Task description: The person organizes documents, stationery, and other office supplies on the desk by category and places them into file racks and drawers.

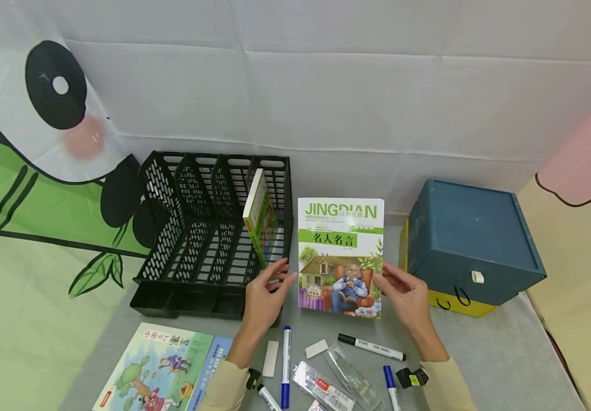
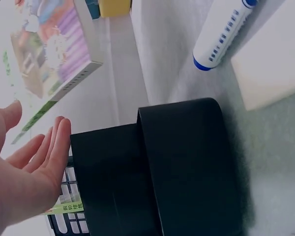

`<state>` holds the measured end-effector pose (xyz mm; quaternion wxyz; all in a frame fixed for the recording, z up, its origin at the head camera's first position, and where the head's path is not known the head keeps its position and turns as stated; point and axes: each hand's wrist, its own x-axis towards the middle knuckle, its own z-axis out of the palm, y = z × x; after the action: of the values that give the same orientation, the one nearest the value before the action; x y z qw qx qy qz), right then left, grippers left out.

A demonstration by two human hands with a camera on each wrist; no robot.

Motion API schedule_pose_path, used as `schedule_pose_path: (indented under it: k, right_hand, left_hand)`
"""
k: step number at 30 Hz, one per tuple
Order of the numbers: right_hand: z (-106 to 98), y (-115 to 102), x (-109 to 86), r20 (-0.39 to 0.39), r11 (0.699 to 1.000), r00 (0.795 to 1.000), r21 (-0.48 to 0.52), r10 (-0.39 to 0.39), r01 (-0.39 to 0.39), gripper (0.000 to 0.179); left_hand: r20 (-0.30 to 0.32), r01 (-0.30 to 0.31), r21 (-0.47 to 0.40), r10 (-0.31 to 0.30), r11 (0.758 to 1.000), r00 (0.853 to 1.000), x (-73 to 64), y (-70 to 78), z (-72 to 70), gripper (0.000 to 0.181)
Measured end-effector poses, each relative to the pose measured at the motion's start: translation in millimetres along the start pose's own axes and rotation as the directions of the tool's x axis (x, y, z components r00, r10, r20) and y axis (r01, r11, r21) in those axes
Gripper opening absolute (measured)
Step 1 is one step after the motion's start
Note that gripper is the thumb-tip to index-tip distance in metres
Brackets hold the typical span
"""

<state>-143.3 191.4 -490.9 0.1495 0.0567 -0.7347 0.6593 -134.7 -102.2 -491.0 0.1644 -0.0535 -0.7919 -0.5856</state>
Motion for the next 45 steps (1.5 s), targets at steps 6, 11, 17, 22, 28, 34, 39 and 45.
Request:
schedule_pose_path:
  k: [6, 11, 17, 22, 28, 34, 39, 45]
  right_hand:
    - [-2, -8, -8.1, 0.034, 0.999, 0.999, -0.003, -0.042, 0.042, 0.033]
    - [-3, -11, -11.9, 0.055, 0.996, 0.995, -0.001, -0.084, 0.084, 0.031]
    - [-2, -8, -12.7, 0.057, 0.994, 0.992, 0.02, -0.109, 0.108, 0.029]
    - [0, -4, -10.7, 0.06, 0.997, 0.995, 0.018, -0.08, 0.079, 0.03]
    - [3, 0, -6.9, 0.079, 0.999, 0.996, -0.01, -0.046, 0.047, 0.032]
    - [7, 1, -3.8, 0.127, 0.999, 0.991, 0.001, -0.044, 0.044, 0.034]
    - [8, 0, -0.6, 0.162, 0.999, 0.986, 0.007, -0.036, 0.036, 0.032]
    - [11, 2, 6.4, 0.22, 1.0, 0.975, 0.028, -0.003, -0.003, 0.03]
  left_hand:
    - [0.069, 0.031, -0.106, -0.024, 0.994, 0.997, -3.6, 4.5, -0.8, 0.049]
    - [0.111, 0.06, -0.203, -0.038, 0.977, 0.993, -6.8, 11.9, -4.8, 0.043]
    - [0.121, 0.031, -0.183, -0.009, 0.983, 0.993, -13.9, 18.5, -9.4, 0.026]
    - [0.103, -0.012, -0.174, 0.03, 0.985, 0.994, -20.4, 22.5, -11.1, 0.02]
    - [0.035, -0.021, -0.179, 0.027, 0.984, 0.999, -26.9, 29.2, -10.9, 0.016]
    - [-0.014, -0.021, -0.202, 0.019, 0.979, 1.0, -35.3, 40.5, -11.5, 0.017]
    - [-0.038, -0.079, -0.204, 0.073, 0.976, 0.997, -40.4, 47.7, -12.6, 0.019]
    - [-0.1, -0.154, -0.17, 0.139, 0.973, 0.985, -44.9, 53.2, -15.4, 0.019]
